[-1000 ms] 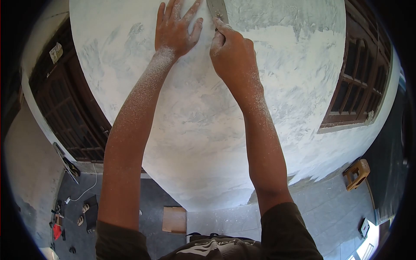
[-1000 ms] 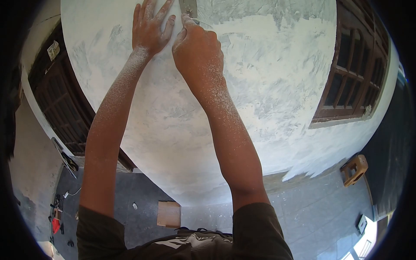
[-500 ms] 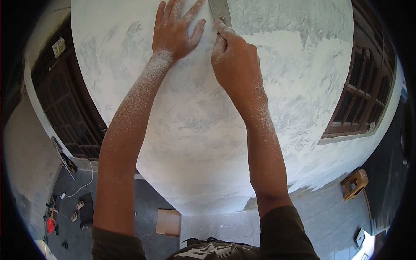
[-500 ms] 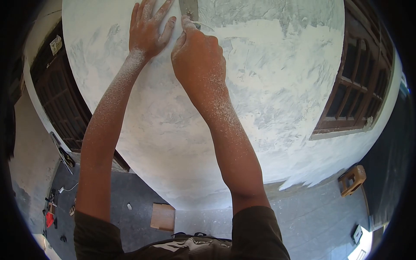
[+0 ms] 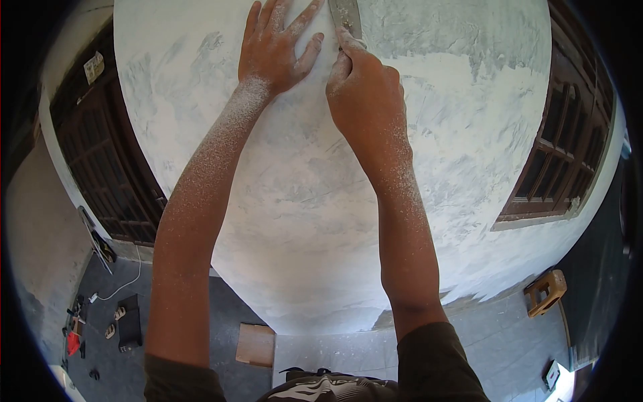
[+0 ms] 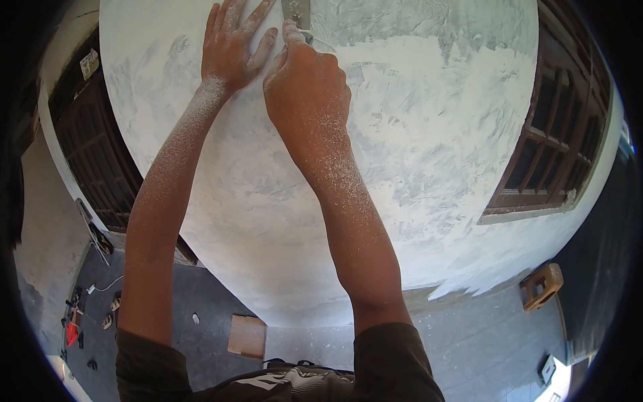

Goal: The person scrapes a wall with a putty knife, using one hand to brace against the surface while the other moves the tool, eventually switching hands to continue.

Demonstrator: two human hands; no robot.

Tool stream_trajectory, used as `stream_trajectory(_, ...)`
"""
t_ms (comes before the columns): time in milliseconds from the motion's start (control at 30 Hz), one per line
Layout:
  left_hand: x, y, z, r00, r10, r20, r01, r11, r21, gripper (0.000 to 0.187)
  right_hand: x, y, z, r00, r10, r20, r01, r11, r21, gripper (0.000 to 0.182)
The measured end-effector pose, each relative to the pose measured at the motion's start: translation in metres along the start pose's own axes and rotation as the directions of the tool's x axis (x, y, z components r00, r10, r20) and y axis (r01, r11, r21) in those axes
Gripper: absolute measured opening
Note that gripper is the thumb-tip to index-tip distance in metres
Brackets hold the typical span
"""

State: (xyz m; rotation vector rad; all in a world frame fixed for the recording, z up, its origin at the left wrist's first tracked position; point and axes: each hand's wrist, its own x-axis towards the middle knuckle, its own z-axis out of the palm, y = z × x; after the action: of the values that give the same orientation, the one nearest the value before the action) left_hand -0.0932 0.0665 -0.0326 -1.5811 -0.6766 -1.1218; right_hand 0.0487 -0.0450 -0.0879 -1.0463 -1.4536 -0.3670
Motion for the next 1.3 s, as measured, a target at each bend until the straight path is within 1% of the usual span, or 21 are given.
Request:
stream_trajectory(33,0.0,-0.001,0.0,1.0,0.004,0.004,-0.004,1.0,-0.01,0.061,-0.006,0.0,-0.002,0.997,0.058,0.058,-0.057,0.998,-0.023,0.035)
stream_trajectory(167,0.001,-0.001,0.001,1.0,0.009,0.008,-0.009,1.0,-0.005,0.062,-0.007,0.005,-0.002,0.992,0.08,0.097,-0.078,0.996,-0.032,0.035)
stream_trajectory(233,-0.001,-0.001,0.002,1.0,0.016,-0.002,-0.016,1.0,0.007,0.062,0.006,0.005,0.002,1.0,-0.015,-0.021,0.015,1.0,-0.002,0.036)
stream_trajectory(367,0.001,-0.001,0.002,0.999,0.027,-0.026,-0.027,1.0,0.004,0.062,-0.002,0.002,-0.001,0.998,-0.031,-0.054,0.028,0.998,-0.063,0.036)
stream_trajectory(433,-0.001,-0.001,0.002,0.999,0.026,-0.023,-0.026,1.0,-0.006,0.061,-0.011,0.003,-0.005,0.99,0.099,0.101,-0.095,0.995,-0.04,0.036)
stream_trajectory(467,0.0,-0.001,0.002,1.0,0.019,-0.018,-0.019,1.0,-0.013,0.061,-0.007,0.004,-0.003,0.991,0.088,0.1,-0.085,0.996,-0.042,0.036)
stream_trajectory(533,0.001,-0.002,0.001,0.999,0.021,-0.028,-0.021,1.0,-0.014,0.061,0.001,0.006,0.003,1.0,0.02,0.007,-0.02,0.999,-0.03,0.036)
stream_trajectory(567,0.0,-0.001,0.001,0.999,0.027,-0.033,-0.028,0.999,-0.021,0.06,0.002,0.006,0.004,1.0,0.028,0.007,-0.028,0.999,-0.028,0.036)
stream_trajectory(633,0.002,-0.001,0.001,0.999,0.027,-0.022,-0.028,1.0,-0.012,0.06,0.006,0.003,0.004,0.999,-0.012,-0.048,0.012,1.0,-0.017,0.036)
stream_trajectory(667,0.001,-0.001,0.001,1.0,0.021,-0.011,-0.021,1.0,-0.001,0.06,0.001,0.003,0.003,0.999,-0.015,-0.045,0.014,1.0,-0.019,0.036)
stream_trajectory(733,0.0,-0.002,0.001,0.999,0.026,-0.017,-0.027,0.999,-0.018,0.06,-0.013,0.002,-0.002,0.995,0.077,0.069,-0.072,0.995,-0.071,0.036)
stream_trajectory(767,0.001,-0.002,0.001,0.999,0.035,-0.029,-0.036,0.999,-0.035,0.06,-0.012,0.003,-0.001,0.995,0.071,0.069,-0.066,0.995,-0.074,0.036)
stream_trajectory(833,0.002,-0.003,0.0,0.999,0.024,-0.029,-0.025,0.999,-0.03,0.06,-0.004,0.008,0.001,0.999,0.014,0.028,-0.013,1.0,-0.029,0.037)
stream_trajectory(867,0.001,-0.002,0.0,1.0,0.024,-0.017,-0.024,0.999,-0.028,0.06,0.001,0.006,0.001,0.999,0.019,0.029,-0.018,0.999,-0.029,0.037)
stream_trajectory(933,0.0,-0.003,0.002,0.999,0.035,-0.017,-0.035,0.999,-0.012,0.06,0.013,-0.001,0.0,0.996,-0.068,-0.056,0.065,0.996,-0.061,0.037)
stream_trajectory(967,0.001,-0.004,0.003,0.999,0.039,-0.029,-0.039,0.999,0.009,0.06,0.01,-0.003,-0.003,0.996,-0.068,-0.057,0.064,0.996,-0.062,0.037)
stream_trajectory(1033,-0.001,-0.004,0.003,0.999,0.036,-0.036,-0.037,0.999,-0.018,0.06,-0.004,-0.005,-0.012,0.99,0.094,0.103,-0.088,0.994,-0.057,0.037)
stream_trajectory(1133,-0.001,-0.003,0.001,0.998,0.035,-0.045,-0.037,0.999,-0.033,0.061,-0.013,0.003,-0.008,0.984,0.114,0.134,-0.108,0.993,-0.049,0.037)
stream_trajectory(1167,-0.001,-0.003,0.001,0.999,0.034,-0.032,-0.035,0.999,-0.025,0.061,-0.005,0.003,-0.006,0.985,0.112,0.132,-0.107,0.993,-0.049,0.037)
stream_trajectory(1233,-0.001,-0.002,0.001,0.999,0.034,-0.027,-0.034,0.999,-0.024,0.061,0.012,0.003,0.001,1.0,0.001,-0.016,-0.002,1.0,-0.024,0.037)
stream_trajectory(1300,0.001,-0.004,0.003,0.999,0.027,-0.029,-0.028,0.999,-0.022,0.062,0.01,-0.001,0.0,1.0,0.007,-0.018,-0.007,1.0,-0.03,0.037)
